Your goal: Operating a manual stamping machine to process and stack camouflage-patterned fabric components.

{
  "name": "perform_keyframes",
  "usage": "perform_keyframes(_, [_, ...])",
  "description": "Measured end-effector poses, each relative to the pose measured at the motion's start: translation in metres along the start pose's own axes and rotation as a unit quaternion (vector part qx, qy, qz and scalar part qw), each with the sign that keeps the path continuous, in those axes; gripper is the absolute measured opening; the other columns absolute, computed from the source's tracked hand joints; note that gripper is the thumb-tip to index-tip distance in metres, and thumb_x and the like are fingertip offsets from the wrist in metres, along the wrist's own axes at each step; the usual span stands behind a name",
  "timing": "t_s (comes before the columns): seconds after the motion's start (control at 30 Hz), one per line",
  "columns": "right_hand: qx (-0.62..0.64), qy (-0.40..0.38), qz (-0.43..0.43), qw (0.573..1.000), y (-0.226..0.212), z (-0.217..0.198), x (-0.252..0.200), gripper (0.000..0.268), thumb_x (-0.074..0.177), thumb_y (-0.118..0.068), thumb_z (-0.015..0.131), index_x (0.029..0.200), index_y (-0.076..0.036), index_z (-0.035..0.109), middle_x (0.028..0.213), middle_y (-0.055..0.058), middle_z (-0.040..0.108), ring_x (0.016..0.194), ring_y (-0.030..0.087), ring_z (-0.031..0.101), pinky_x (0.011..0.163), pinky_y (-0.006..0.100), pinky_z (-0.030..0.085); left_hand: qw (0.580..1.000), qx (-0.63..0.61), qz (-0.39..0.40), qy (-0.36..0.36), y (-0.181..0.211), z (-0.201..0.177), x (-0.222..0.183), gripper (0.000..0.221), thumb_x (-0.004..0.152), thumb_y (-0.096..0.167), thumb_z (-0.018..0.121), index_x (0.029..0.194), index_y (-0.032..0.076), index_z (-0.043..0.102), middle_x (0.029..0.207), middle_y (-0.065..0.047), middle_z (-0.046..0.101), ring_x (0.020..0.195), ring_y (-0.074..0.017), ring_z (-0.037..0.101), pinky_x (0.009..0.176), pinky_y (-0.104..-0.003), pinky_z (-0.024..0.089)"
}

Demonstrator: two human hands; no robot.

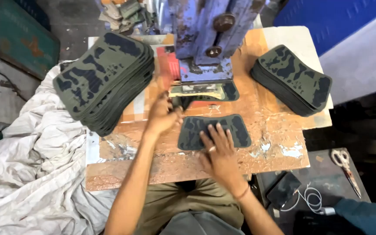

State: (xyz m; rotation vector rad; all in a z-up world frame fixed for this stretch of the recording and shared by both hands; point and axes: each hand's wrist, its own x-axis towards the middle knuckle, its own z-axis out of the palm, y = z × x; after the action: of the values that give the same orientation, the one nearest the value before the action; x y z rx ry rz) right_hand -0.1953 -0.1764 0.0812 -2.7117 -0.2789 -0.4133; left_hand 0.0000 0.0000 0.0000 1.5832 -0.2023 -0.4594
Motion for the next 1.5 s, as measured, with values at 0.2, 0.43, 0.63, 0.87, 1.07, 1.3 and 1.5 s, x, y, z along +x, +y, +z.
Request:
perform_keyframes(0.2, [-0.033,-0.052,-0.050,0.997,-0.017,0.005,-0.038,0.083,0.091,-0.063,0.057,0.155,-0.012,0.039,0.163,0.024,0.025,0.151,0.047,0.018,0.118,0.066,0.008,0.981,0.071,-0.167,0.064,0.045,-0.086,-0.163,0.067,0.088,0.005,0.069,0.150,0.014,0.046,0.108,-0.014,0.077,0.081,-0.0197,0.077,0.068,-0.030,0.063])
perform_keyframes(0.43, [-0.052,0.002,-0.094,0.994,0.017,0.036,0.072,0.079,0.096,-0.061,0.057,0.159,-0.015,0.042,0.164,0.025,0.030,0.153,0.048,0.025,0.122,0.069,0.017,0.976,0.162,-0.133,0.057,0.007,-0.148,-0.200,0.031,0.090,0.019,0.077,0.116,0.002,0.076,0.096,-0.008,0.076,0.083,-0.0124,0.064,0.074,-0.031,0.054])
perform_keyframes(0.63, [-0.086,0.006,-0.072,0.994,0.006,0.049,0.095,0.080,0.091,-0.068,0.060,0.153,-0.018,0.049,0.157,0.027,0.034,0.146,0.050,0.030,0.115,0.074,0.019,0.989,0.102,-0.047,0.092,0.002,-0.130,-0.189,0.026,0.090,0.019,0.073,0.104,-0.002,0.077,0.093,-0.001,0.077,0.084,-0.0091,0.064,0.078,-0.028,0.053])
perform_keyframes(0.87, [-0.022,0.011,-0.083,0.996,0.005,0.031,0.057,0.072,0.098,-0.052,0.061,0.154,-0.010,0.046,0.162,0.025,0.034,0.152,0.046,0.028,0.122,0.064,0.020,0.990,0.101,-0.063,0.080,0.006,-0.132,-0.190,0.025,0.092,0.018,0.073,0.104,-0.004,0.075,0.092,0.000,0.073,0.084,-0.0078,0.061,0.075,-0.027,0.052])
perform_keyframes(1.07, [0.012,-0.040,-0.082,0.996,-0.006,0.003,0.005,0.067,0.097,-0.041,0.062,0.151,-0.004,0.046,0.161,0.021,0.036,0.154,0.040,0.027,0.126,0.055,0.019,0.986,0.107,-0.064,0.111,-0.003,-0.130,-0.196,0.026,0.092,0.017,0.073,0.108,-0.003,0.074,0.088,-0.001,0.074,0.080,-0.0073,0.060,0.073,-0.027,0.052])
perform_keyframes(1.3, [0.031,-0.048,-0.058,0.997,-0.009,-0.002,-0.002,0.059,0.097,-0.035,0.063,0.146,-0.005,0.052,0.159,0.019,0.040,0.152,0.038,0.030,0.125,0.053,0.020,0.974,0.166,-0.041,0.148,-0.012,-0.129,-0.203,0.026,0.091,0.017,0.077,0.107,-0.004,0.075,0.077,-0.002,0.066,0.072,-0.0088,0.052,0.064,-0.028,0.046])
perform_keyframes(1.5, [-0.005,0.039,0.028,0.999,0.115,-0.010,-0.011,0.056,0.104,-0.008,0.043,0.158,0.005,0.036,0.165,0.028,0.038,0.156,0.044,0.031,0.128,0.053,0.023,0.902,0.245,0.038,0.354,-0.027,-0.178,-0.200,0.028,0.098,0.017,0.083,0.097,-0.006,0.066,0.087,-0.006,0.062,0.082,-0.0142,0.053,0.075,-0.030,0.046])
